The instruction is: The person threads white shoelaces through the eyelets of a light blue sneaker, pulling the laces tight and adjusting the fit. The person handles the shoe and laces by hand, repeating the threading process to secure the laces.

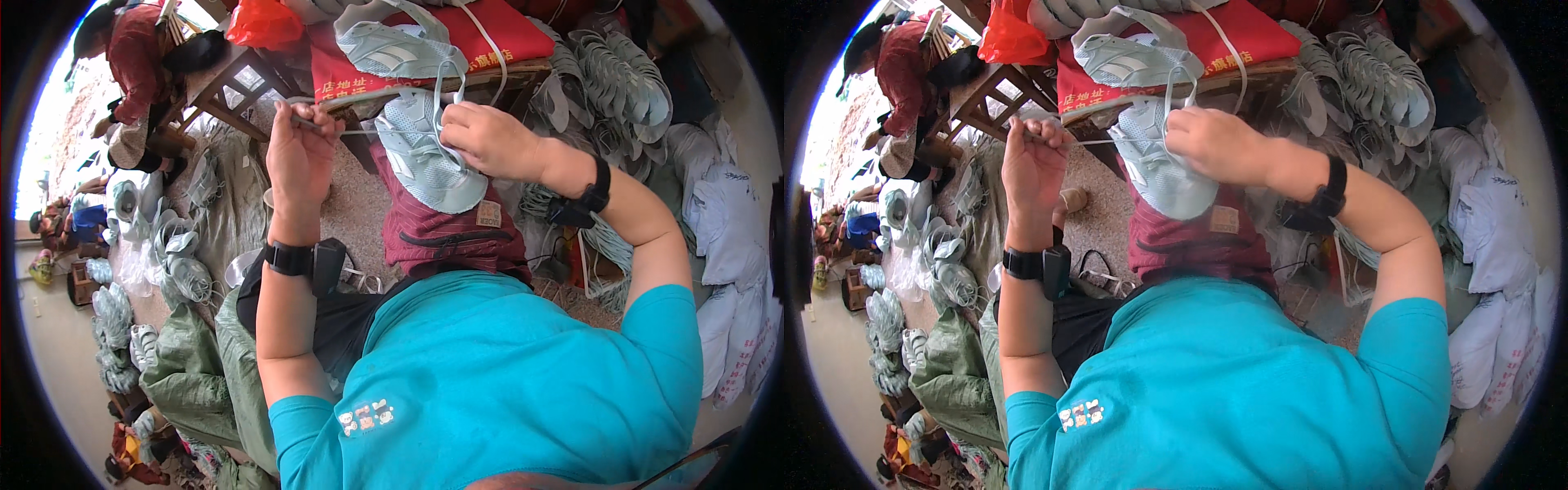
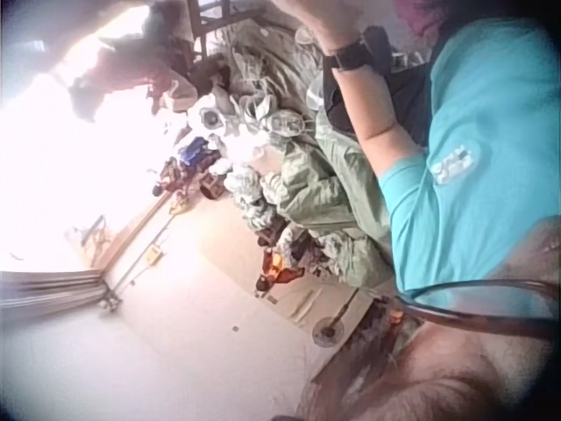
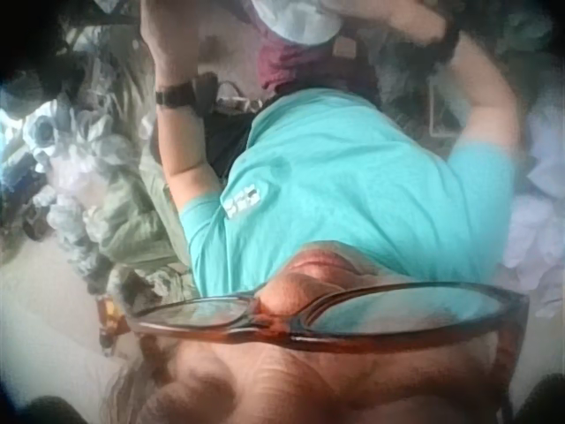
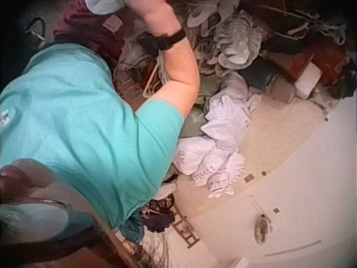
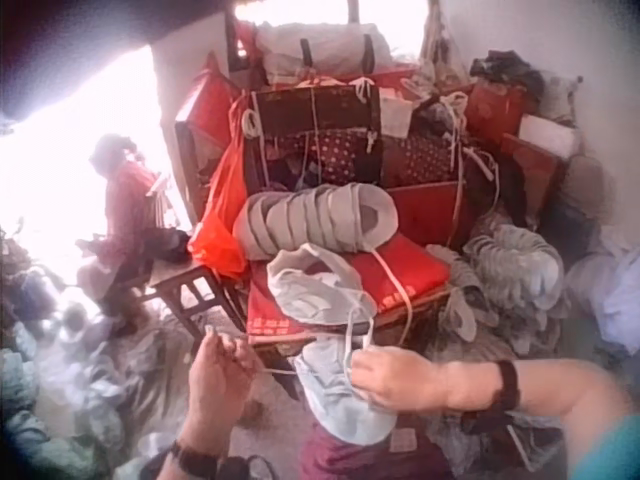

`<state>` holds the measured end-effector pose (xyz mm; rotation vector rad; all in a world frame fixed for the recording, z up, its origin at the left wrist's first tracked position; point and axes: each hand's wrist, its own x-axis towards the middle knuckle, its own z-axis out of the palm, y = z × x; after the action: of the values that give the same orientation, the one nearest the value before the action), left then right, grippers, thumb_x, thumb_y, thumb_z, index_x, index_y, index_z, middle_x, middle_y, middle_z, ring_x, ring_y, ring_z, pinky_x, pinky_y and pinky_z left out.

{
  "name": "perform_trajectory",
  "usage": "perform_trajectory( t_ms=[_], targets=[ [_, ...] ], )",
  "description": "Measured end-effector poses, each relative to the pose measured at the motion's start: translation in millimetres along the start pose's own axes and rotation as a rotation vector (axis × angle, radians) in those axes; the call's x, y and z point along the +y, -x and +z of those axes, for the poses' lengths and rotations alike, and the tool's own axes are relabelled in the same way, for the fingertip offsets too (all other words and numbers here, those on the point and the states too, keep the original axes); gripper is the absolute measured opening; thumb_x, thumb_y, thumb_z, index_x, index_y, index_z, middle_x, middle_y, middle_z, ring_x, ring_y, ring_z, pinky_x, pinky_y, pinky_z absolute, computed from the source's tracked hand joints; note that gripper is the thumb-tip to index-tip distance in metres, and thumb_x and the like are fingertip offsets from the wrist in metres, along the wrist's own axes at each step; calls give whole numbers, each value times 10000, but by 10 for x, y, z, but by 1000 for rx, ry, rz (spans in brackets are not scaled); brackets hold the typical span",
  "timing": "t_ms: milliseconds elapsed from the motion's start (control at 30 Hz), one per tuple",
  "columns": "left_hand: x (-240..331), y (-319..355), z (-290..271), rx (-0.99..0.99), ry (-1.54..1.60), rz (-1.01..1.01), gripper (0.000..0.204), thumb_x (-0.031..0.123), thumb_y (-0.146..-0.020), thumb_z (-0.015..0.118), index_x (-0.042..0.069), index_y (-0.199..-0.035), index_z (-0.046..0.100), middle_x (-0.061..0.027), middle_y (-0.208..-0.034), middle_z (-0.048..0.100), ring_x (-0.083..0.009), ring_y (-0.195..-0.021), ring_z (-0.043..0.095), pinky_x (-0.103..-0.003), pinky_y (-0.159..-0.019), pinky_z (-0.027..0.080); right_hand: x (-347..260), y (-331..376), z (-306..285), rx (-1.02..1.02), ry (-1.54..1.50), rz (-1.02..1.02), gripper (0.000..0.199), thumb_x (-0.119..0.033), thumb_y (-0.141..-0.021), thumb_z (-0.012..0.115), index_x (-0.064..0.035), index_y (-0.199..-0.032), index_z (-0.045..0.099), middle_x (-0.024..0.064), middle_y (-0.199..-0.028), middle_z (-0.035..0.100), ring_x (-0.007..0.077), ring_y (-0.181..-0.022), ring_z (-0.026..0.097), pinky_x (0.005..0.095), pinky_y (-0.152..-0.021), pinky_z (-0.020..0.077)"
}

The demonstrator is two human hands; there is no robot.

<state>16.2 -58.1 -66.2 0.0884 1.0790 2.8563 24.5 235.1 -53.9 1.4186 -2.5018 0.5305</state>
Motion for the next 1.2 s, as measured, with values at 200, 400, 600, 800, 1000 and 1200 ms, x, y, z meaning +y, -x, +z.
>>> perform_trajectory(
  t_ms=[200, 400, 600, 800, 1000, 1200],
  targets=[
    [36, 194, -423, 133, 28, -53, 311, 327, -1037, 450, 80, -884, 562, -8, -732, 526, -139, -680, 485, -325, -727, 428, 36, -51, 246, 291, 94, 1, 207, -13, -745, 670, -56, -909, 551, 85, -821, 525, 280, -714, 591, 357, -661, 506],
    [303, 329, -649, 228, -28, -17, 284, 301, -1022, 470, 70, -910, 591, 1, -707, 497, -119, -636, 444, -310, -691, 408, 30, 112, 103, 134, -179, 52, 221, 8, -723, 652, -50, -915, 559, 101, -903, 532, 293, -830, 582, 380, -744, 486],
    [243, 287, -540, 242, -46, 32, 318, 302, -1033, 444, 32, -997, 607, -1, -711, 480, -112, -634, 423, -296, -668, 390, 39, 202, 127, 40, -52, -18, 223, -4, -737, 664, -37, -926, 550, 112, -910, 532, 317, -863, 580, 383, -774, 495],
    [374, 307, -724, 250, 7, -39, 316, 274, -1021, 451, 6, -953, 606, 24, -631, 400, -79, -551, 338, -242, -517, 295, 98, 58, 221, 308, 225, -104, 212, -39, -745, 678, -52, -909, 544, 94, -862, 570, 280, -785, 619, 375, -705, 527],
    [1390, 407, -1206, 238, -30, 208, 248, 184, -1006, 487, 1, -867, 579, 8, -644, 422, -89, -539, 336, -256, -499, 283, 524, 337, 99, 276, 280, -61, 130, -76, -805, 609, -58, -934, 596, 76, -906, 613, 241, -820, 603, 361, -797, 505],
    [1424, 390, -1076, 402, -212, 178, 280, 232, -1033, 463, -4, -952, 589, 1, -673, 445, -86, -550, 338, -242, -492, 289, 1160, 642, -1059, 885, -819, 795, 188, -68, -936, 568, -24, -1117, 588, 40, -881, 619, 141, -718, 570, 273, -684, 471]
  ],
)
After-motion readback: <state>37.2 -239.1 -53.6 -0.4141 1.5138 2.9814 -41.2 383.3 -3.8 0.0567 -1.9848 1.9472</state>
